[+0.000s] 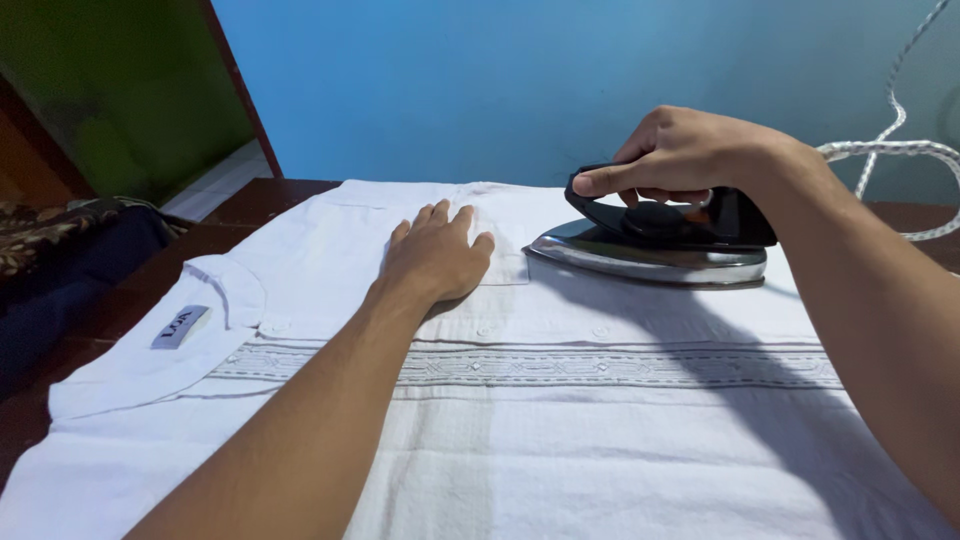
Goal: The person irons a white shirt laid flat on a table. They smooth the fabric with their hands and use an electric iron to press the front panel and collar area repeatedly.
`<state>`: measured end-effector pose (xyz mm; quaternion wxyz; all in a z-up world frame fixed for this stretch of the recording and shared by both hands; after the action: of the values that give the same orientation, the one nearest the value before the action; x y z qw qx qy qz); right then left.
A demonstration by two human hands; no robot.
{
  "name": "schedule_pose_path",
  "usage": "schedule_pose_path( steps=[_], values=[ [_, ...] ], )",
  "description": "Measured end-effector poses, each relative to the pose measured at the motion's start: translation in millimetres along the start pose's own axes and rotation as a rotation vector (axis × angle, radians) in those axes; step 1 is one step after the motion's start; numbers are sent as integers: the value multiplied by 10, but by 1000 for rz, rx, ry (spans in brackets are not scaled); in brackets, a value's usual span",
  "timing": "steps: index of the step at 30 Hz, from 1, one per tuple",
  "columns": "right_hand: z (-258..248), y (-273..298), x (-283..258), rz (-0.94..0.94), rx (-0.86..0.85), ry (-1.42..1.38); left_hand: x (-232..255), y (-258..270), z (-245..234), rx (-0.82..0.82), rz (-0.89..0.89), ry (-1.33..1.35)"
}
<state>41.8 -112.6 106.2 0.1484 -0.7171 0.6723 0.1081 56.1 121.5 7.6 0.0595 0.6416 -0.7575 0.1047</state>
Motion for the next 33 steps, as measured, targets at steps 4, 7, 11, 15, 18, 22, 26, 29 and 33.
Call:
schedule_pose_path(
  steps=[4, 7, 11, 15, 18, 22, 26, 29, 33],
  values=[
    [-9, 45, -26, 26, 5, -19, 8, -1, -3, 0, -2, 14],
    [-24, 45, -42, 35, 2, 26, 14, 9, -14, 10, 5, 21],
    [-53, 13, 27, 112, -4, 139, 16, -1, -6, 2, 1, 8],
    [-62, -58, 150, 178, 62, 122, 10, -14, 6, 10, 16, -4],
    [-99, -123, 218, 201, 225, 218, -11, -28, 7, 14, 19, 4],
    [-42, -181, 294, 181, 189, 198, -20, -37, 6, 17, 18, -4],
    [-19, -121, 185, -18, 30, 80, -7, -27, 4, 8, 13, 3],
    [-1, -54, 156, -29, -73, 18, -3, -3, 6, 6, 7, -3],
    [50, -108, 149, -8, -52, 22, 26, 9, 29, 6, -2, -41]
  ],
)
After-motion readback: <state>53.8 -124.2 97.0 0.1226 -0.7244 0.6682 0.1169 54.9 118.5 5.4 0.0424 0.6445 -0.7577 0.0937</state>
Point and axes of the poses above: each hand's wrist, its own y-axis away from the middle knuckle, its own z-axis out of the palm, x = y × z, the point moved 8 cm from there along -y, towards the middle knuckle, and after that the axes turned 3 degrees about -y, right-handed, at the moved point
